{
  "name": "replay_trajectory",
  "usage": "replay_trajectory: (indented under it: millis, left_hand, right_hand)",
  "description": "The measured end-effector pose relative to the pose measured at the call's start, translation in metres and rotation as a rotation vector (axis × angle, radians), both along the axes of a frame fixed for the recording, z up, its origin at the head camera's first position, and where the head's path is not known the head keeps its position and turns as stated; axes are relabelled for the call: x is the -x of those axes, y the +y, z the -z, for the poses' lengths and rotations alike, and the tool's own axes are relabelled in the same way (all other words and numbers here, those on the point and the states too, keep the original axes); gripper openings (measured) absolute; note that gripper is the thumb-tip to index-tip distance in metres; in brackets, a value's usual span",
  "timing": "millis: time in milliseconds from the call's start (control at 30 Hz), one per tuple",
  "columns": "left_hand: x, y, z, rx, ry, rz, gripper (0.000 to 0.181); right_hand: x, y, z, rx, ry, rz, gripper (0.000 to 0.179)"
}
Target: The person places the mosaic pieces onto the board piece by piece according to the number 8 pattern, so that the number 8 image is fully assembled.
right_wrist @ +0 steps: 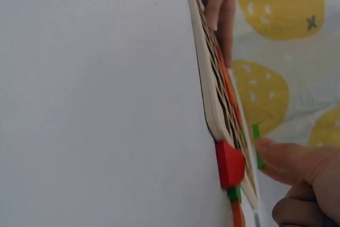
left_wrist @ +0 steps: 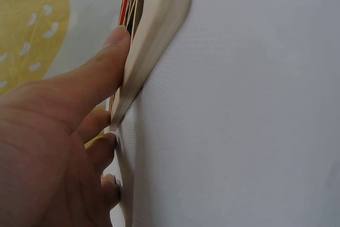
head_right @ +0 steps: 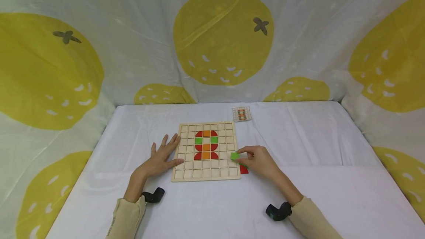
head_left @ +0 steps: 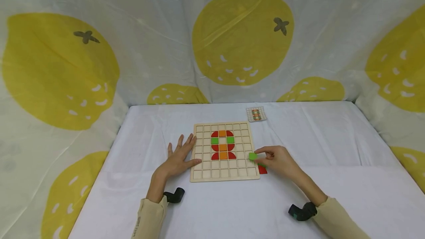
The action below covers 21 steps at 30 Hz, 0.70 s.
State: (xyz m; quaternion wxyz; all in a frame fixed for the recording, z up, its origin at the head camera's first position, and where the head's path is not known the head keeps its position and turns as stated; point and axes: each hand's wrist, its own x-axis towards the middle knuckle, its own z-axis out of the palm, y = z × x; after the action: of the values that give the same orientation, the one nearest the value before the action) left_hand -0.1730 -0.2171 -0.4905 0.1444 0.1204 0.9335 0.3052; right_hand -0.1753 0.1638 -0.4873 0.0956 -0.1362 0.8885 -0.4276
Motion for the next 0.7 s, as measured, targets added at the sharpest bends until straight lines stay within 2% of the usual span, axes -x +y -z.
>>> replay_trajectory:
  millis: [300,533,700]
  left_hand:
    - [0.000,0.001,0.000,-0.008,0.002,-0.003,0.092]
    - [0.001,0.000,0.001,-0.004,0.001,-0.004,0.092]
    - [0.001,0.001,0.000,0.001,0.005,-0.006,0.092]
  right_hand:
    - [-0.003,-0.042,0.004,0.027,-0.050,-0.087,0.026]
    - [-0.006,-0.052,0.008,0.005,-0.012,-0.090,0.024]
    - [-0.006,-0.053,0.009,0.011,-0.024,-0.078,0.025]
